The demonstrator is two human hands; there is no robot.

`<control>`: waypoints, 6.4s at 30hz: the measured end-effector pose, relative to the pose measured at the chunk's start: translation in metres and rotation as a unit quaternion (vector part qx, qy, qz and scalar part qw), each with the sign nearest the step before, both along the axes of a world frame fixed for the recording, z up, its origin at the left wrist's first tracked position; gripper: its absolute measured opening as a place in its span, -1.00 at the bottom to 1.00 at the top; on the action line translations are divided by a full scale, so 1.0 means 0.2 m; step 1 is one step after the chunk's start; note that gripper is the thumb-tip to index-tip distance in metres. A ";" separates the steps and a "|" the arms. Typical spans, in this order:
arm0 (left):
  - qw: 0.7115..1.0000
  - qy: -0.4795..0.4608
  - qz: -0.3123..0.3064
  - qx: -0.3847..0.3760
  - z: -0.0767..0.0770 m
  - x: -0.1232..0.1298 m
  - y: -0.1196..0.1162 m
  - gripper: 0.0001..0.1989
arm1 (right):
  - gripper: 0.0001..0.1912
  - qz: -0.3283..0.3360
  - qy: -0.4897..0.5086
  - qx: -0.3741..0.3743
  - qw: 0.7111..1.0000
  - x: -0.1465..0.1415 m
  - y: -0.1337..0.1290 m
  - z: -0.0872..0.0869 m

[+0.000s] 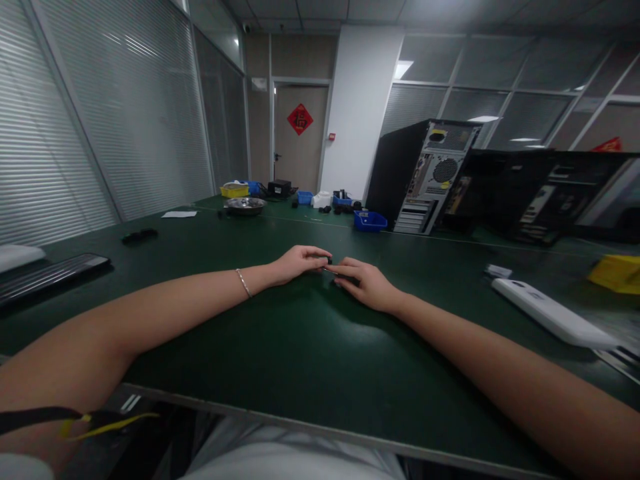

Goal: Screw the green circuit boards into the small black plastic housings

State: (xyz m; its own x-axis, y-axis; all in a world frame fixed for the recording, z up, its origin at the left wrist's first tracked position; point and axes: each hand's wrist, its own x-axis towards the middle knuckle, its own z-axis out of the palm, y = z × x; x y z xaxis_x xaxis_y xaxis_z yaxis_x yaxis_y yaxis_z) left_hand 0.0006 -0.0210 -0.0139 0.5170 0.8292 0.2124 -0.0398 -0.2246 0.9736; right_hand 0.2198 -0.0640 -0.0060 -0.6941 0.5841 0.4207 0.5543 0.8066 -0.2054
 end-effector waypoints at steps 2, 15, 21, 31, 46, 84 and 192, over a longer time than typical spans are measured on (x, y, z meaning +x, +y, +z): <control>1.000 0.012 0.009 0.014 0.00 0.00 0.00 -0.68 | -0.65 -0.007 -0.007 0.009 1.000 0.00 0.00 0.00; 0.986 0.079 0.037 0.143 0.00 -0.01 0.00 -0.72 | -0.78 -0.099 -0.003 0.079 0.992 0.02 0.01 -0.01; 0.974 0.102 0.044 0.199 0.00 -0.02 0.00 -0.71 | -0.77 -0.104 -0.008 0.083 0.991 0.01 -0.01 0.00; 0.958 0.125 0.053 0.251 0.02 -0.03 -0.04 -0.76 | -0.77 -0.079 0.006 0.059 0.995 0.02 -0.01 0.00; 0.983 0.072 0.019 0.170 -0.02 -0.03 0.01 -0.71 | -0.80 -0.035 0.050 0.043 0.997 0.03 0.02 -0.01; 0.892 0.291 -0.042 0.344 0.06 0.01 -0.13 -0.56 | -0.75 -0.045 -0.009 -0.068 0.997 0.07 0.06 0.03; 0.921 -0.187 0.332 -0.084 0.23 -0.58 0.36 -0.70 | -0.78 -0.086 0.160 0.076 0.980 0.02 0.04 -0.03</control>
